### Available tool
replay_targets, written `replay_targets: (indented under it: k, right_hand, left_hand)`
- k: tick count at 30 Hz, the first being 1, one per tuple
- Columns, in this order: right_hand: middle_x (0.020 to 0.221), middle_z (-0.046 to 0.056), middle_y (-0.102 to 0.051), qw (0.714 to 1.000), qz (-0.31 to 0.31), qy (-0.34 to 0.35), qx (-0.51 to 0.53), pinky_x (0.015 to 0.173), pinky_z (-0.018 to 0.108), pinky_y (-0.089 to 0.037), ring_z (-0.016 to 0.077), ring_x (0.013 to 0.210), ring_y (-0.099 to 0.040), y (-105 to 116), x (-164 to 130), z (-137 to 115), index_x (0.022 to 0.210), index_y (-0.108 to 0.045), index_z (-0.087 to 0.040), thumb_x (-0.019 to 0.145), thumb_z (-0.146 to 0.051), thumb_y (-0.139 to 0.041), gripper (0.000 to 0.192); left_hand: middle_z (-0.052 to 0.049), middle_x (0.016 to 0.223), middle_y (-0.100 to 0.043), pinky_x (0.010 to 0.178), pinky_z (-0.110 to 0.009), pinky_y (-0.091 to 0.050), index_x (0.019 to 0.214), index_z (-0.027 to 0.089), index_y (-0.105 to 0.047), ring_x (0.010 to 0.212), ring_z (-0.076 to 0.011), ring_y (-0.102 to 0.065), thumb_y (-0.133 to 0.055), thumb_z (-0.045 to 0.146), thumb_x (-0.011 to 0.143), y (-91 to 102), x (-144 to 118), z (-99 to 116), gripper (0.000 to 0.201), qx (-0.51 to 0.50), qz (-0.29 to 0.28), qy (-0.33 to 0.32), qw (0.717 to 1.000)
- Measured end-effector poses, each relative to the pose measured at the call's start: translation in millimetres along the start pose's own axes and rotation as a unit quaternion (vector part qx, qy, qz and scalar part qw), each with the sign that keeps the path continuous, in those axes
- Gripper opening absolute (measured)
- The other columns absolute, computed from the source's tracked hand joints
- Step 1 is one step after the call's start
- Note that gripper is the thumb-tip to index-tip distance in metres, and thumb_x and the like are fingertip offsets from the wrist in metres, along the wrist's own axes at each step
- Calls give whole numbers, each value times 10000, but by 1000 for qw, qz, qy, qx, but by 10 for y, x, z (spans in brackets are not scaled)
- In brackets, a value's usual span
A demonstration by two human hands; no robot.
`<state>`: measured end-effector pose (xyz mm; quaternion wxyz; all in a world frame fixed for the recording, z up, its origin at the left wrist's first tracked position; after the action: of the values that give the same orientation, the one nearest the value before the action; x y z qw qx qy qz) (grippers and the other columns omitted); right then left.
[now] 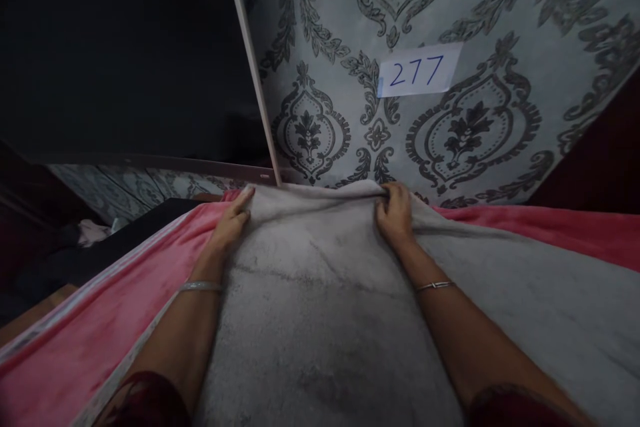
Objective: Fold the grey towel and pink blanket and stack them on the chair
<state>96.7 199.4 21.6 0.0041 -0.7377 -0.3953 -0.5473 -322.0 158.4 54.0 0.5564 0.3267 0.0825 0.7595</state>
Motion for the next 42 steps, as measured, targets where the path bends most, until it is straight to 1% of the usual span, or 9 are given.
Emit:
replay_targets:
  k: [3, 6, 8, 12, 15, 20, 25, 32, 42]
  right_hand:
    - [1495, 170, -443, 997, -78, 11, -20, 1073, 506, -466, 324, 1343, -471, -80, -49, -111, 1382, -526, -169, 807, -228, -542, 578]
    - [1469, 154, -489, 994, -104, 28, -33, 1065, 482, -478, 317, 1292, -525, -29, -42, -319, 1337, -597, -175, 850, -209, -518, 494]
    - [1337, 142, -593, 988, -134, 72, -13, 1047, 446, -487, 286, 1199, -584, -17, -49, -520, 1287, -643, -182, 901, -228, -497, 415]
    - [1321, 123, -631, 941, -303, 149, 9, 1020, 431, -490, 270, 1198, -586, -236, -240, -778, 1360, -624, -222, 951, -312, -526, 430]
    - [1449, 117, -570, 912, -389, 126, -27, 1058, 512, -454, 302, 1319, -523, -422, -389, -701, 1411, -596, -264, 985, -349, -516, 442]
    - [1414, 121, -606, 919, -385, 87, -13, 1106, 442, -421, 274, 1313, -553, -407, -325, -603, 1339, -654, -215, 970, -292, -569, 387]
    - [1152, 100, -732, 951, -298, -43, -72, 969, 339, -482, 243, 1090, -658, -101, -3, -403, 1132, -736, -179, 960, -215, -529, 272]
    - [1235, 142, -679, 954, -163, -159, -196, 984, 347, -473, 234, 1143, -613, 648, 273, 323, 1235, -657, -142, 942, -122, -400, 390]
    - [927, 107, -720, 914, -235, -162, -288, 850, 321, -496, 232, 914, -645, 1769, -18, 1037, 936, -718, -164, 817, -95, -493, 264]
  left_hand:
    - [-140, 1638, -350, 1204, -541, -302, 1501, 155, -494, 1497, -344, -324, -521, 0, 659, -98, -30, 40, 857, 212, -18, 23, 977]
    - [-186, 1571, -432, 1141, -583, -354, 1462, 150, -529, 1443, -389, -376, -488, 30, 779, -156, -102, 216, 694, 330, 51, 21, 942]
    - [-182, 1378, -602, 1099, -497, -411, 1370, 153, -611, 1309, -342, -511, -466, 86, 853, -309, -161, 377, 541, 329, 37, -42, 943]
    - [-131, 1264, -649, 1056, -445, -429, 1316, 238, -676, 1203, -300, -558, -535, 285, 927, -735, -300, 481, 417, 317, -146, -162, 923]
    - [-113, 1444, -557, 1111, -536, -347, 1389, 313, -624, 1336, -342, -463, -520, 388, 958, -721, -278, 309, 449, 374, -136, -95, 913]
    - [-140, 1419, -591, 1105, -481, -385, 1359, 223, -636, 1318, -310, -518, -430, 304, 972, -567, -159, 159, 445, 383, -108, -53, 916]
    - [-175, 1394, -613, 1126, -476, -387, 1373, 136, -609, 1305, -313, -544, -368, 309, 959, -579, -54, 111, 510, 399, -111, -61, 908]
    - [-239, 1579, -402, 1144, -596, -316, 1540, 118, -430, 1457, -391, -383, -280, 421, 968, -634, -35, 121, 664, 432, -162, -32, 886]
    - [-266, 1567, -402, 1145, -598, -301, 1541, 74, -421, 1439, -413, -395, -229, 438, 943, -622, -43, 203, 726, 436, -165, -34, 884]
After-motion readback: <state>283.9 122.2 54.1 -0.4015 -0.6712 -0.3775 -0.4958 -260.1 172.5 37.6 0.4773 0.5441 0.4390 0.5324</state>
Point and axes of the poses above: each hand's wrist, its own x-axis towards the middle knuckle, its own y-axis out of the back of the hand, z = x × y, the point moved 5 cm from there along x, towards the middle knuckle
